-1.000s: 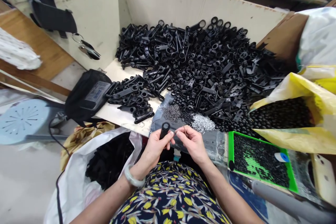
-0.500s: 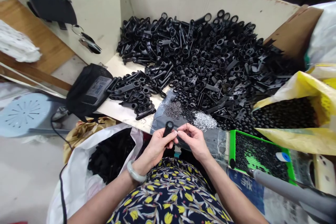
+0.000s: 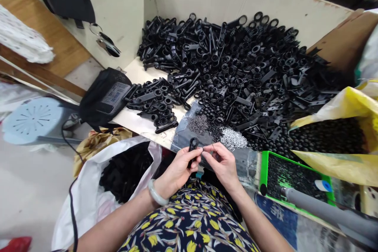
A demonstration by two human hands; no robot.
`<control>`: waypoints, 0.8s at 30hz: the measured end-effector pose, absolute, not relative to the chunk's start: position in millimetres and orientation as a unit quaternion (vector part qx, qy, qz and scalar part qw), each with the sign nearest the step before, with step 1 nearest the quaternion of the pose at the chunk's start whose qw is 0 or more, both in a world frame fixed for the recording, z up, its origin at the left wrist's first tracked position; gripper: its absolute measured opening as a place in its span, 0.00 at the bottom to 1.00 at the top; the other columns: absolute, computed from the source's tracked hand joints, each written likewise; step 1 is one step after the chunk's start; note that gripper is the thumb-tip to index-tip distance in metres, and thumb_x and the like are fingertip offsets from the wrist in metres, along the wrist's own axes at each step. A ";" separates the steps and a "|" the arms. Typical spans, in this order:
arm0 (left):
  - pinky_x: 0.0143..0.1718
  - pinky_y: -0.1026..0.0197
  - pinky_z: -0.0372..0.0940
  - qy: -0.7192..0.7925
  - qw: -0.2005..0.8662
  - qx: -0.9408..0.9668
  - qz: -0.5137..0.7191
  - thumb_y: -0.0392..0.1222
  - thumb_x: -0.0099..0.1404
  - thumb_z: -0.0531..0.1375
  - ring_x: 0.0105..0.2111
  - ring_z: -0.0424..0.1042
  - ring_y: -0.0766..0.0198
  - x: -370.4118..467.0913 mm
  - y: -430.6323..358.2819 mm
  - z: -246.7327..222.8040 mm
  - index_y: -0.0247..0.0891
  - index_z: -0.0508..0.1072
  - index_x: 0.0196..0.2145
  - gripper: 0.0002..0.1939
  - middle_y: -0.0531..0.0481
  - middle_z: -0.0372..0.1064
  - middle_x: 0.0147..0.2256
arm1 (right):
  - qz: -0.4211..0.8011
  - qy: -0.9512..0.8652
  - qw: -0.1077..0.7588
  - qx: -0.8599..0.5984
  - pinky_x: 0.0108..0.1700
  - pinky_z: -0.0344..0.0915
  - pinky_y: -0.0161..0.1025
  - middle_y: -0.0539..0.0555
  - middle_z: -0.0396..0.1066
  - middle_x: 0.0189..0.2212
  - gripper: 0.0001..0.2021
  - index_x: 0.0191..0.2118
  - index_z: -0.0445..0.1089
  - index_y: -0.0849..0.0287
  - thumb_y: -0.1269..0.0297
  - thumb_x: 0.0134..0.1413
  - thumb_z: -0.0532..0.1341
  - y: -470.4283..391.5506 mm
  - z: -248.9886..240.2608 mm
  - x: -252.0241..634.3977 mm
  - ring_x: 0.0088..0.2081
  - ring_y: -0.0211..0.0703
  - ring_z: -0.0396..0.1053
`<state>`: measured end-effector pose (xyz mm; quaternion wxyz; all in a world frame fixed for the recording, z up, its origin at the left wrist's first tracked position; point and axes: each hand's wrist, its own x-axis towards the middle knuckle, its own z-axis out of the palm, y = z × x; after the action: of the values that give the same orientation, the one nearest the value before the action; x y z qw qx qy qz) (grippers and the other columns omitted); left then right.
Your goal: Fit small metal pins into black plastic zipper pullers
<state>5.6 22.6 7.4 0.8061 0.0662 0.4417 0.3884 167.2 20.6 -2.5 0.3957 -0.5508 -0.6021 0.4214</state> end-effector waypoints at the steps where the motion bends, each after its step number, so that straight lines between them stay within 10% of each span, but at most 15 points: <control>1: 0.22 0.70 0.50 0.441 0.806 0.073 0.387 0.44 0.55 0.74 0.19 0.58 0.77 5.7 22.1 8.0 0.34 0.72 0.30 0.16 0.56 0.66 0.24 | 0.414 -0.607 0.395 -0.551 0.27 0.58 0.37 0.52 0.73 0.33 0.07 0.38 0.79 0.55 0.58 0.62 0.66 20.4 -2.7 167.2 0.26 0.37 0.61; 24: 0.31 0.64 0.57 0.399 0.836 0.166 0.338 0.41 0.63 0.65 0.29 0.64 0.68 -3.1 19.2 15.9 0.36 0.75 0.39 0.08 0.51 0.67 0.32 | 0.406 -0.661 0.360 -0.518 0.25 0.57 0.37 0.51 0.72 0.34 0.04 0.40 0.75 0.55 0.63 0.62 0.64 36.2 -6.7 177.4 0.23 0.35 0.58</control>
<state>-3.1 19.2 15.9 0.8359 0.1662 0.3989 0.3384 177.4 36.2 -6.7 0.3599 -0.5183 -0.6610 0.4062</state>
